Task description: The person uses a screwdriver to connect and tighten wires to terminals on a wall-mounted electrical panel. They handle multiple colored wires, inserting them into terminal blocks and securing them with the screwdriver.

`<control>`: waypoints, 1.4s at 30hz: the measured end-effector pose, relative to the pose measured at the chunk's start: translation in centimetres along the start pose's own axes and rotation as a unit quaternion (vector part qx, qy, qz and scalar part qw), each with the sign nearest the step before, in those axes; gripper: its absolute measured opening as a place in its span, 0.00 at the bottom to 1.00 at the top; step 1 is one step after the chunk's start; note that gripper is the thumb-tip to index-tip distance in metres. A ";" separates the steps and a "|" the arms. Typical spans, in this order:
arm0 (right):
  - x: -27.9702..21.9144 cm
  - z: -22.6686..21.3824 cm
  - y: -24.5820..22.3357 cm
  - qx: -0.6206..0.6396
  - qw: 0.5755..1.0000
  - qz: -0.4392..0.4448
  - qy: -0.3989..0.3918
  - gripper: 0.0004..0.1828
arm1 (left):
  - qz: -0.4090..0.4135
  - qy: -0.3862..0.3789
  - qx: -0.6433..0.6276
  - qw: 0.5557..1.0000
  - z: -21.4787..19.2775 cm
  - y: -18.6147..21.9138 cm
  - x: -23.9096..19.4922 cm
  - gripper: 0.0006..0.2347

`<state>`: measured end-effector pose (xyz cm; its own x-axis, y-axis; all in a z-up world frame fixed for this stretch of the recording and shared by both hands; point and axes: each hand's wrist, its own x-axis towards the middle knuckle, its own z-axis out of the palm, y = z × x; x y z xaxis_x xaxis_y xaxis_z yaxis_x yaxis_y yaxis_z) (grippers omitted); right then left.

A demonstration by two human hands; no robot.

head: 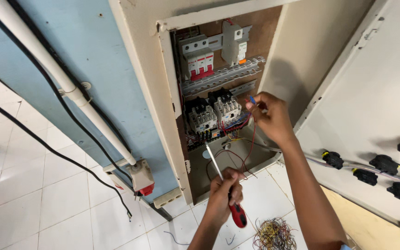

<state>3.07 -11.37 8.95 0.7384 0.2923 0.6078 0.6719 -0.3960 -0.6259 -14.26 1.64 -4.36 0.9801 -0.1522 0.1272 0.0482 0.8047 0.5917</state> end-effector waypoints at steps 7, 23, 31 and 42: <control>-5.2 0.9 0.0 0.156 0.983 0.090 -0.034 0.10 | 0.074 0.168 0.088 0.979 -1.0 1.2 3.6 0.06; -15.8 -1.7 11.0 0.224 0.947 0.225 -0.041 0.15 | 0.071 0.200 0.274 0.938 -5.0 -3.2 8.0 0.16; -21.1 -3.2 11.5 0.134 0.964 0.222 0.062 0.10 | 0.083 0.211 0.230 0.947 -4.2 -5.4 8.6 0.14; -21.4 -1.0 8.9 0.317 0.919 0.219 0.083 0.08 | 0.003 0.227 0.182 0.957 -1.7 -9.3 6.5 0.10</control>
<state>-6.80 -22.01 -9.13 0.9625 0.0686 0.2626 0.2493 0.1589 -0.9553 -8.01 -5.82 -10.38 0.9666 0.1833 -0.1792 0.0536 0.5390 0.8406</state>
